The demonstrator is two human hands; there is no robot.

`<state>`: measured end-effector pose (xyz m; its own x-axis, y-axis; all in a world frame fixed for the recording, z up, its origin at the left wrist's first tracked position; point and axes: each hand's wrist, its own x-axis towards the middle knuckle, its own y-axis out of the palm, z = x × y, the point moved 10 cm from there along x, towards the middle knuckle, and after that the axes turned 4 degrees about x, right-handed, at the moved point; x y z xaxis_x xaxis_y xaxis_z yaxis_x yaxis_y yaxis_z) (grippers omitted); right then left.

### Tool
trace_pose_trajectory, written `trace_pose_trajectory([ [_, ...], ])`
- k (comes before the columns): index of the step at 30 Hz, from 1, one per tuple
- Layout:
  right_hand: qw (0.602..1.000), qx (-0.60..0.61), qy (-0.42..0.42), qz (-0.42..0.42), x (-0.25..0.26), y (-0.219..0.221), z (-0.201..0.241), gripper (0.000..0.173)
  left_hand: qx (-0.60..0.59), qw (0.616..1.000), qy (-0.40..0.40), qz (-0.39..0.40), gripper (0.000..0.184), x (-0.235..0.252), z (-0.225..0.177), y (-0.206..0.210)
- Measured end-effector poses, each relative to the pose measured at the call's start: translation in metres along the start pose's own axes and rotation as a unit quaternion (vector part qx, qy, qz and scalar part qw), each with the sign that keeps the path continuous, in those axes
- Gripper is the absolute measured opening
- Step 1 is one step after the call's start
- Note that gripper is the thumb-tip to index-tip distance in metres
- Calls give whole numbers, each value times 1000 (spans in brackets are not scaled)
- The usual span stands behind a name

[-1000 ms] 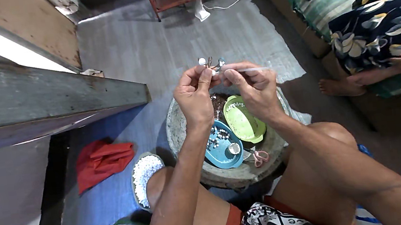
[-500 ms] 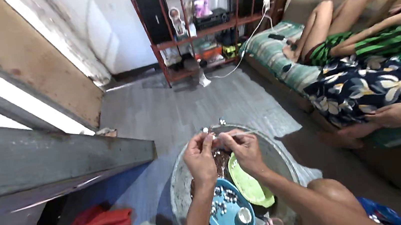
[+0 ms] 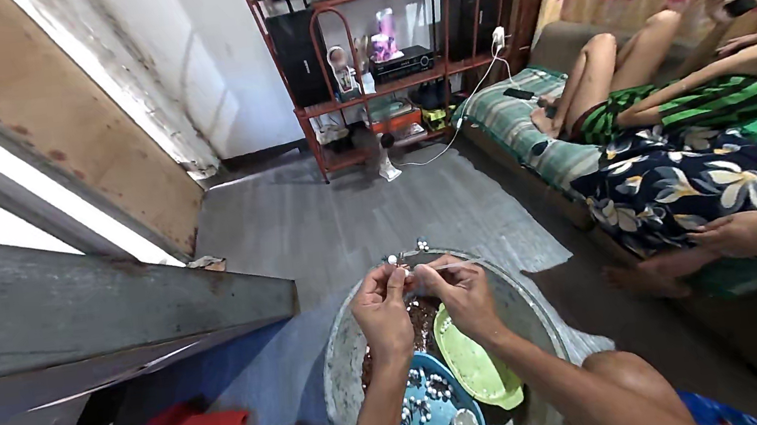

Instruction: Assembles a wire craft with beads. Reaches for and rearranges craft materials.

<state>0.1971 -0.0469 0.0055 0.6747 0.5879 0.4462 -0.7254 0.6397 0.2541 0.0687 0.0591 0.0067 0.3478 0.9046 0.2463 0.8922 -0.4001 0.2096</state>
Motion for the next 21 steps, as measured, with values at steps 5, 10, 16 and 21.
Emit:
trace_pose_trajectory([
  [5, 999, -21, 5, 44, 3, 3, 4, 14, -3, 1000, -25, -6, 9, 3, 2, -2],
  [10, 999, -31, -1, 8, 1, -1, 0, 14, -6, 1000, -10, 2, 8, 0, 4, 2],
  [16, 998, -25, 33, 48, 3, 2, -4, 16, 4, 1000, -24, -6, 10, 3, 4, -1],
  [21, 998, -45, 0, 33, 2, 1, 3, 15, -7, 1000, -17, 1, 9, 1, 5, 2],
])
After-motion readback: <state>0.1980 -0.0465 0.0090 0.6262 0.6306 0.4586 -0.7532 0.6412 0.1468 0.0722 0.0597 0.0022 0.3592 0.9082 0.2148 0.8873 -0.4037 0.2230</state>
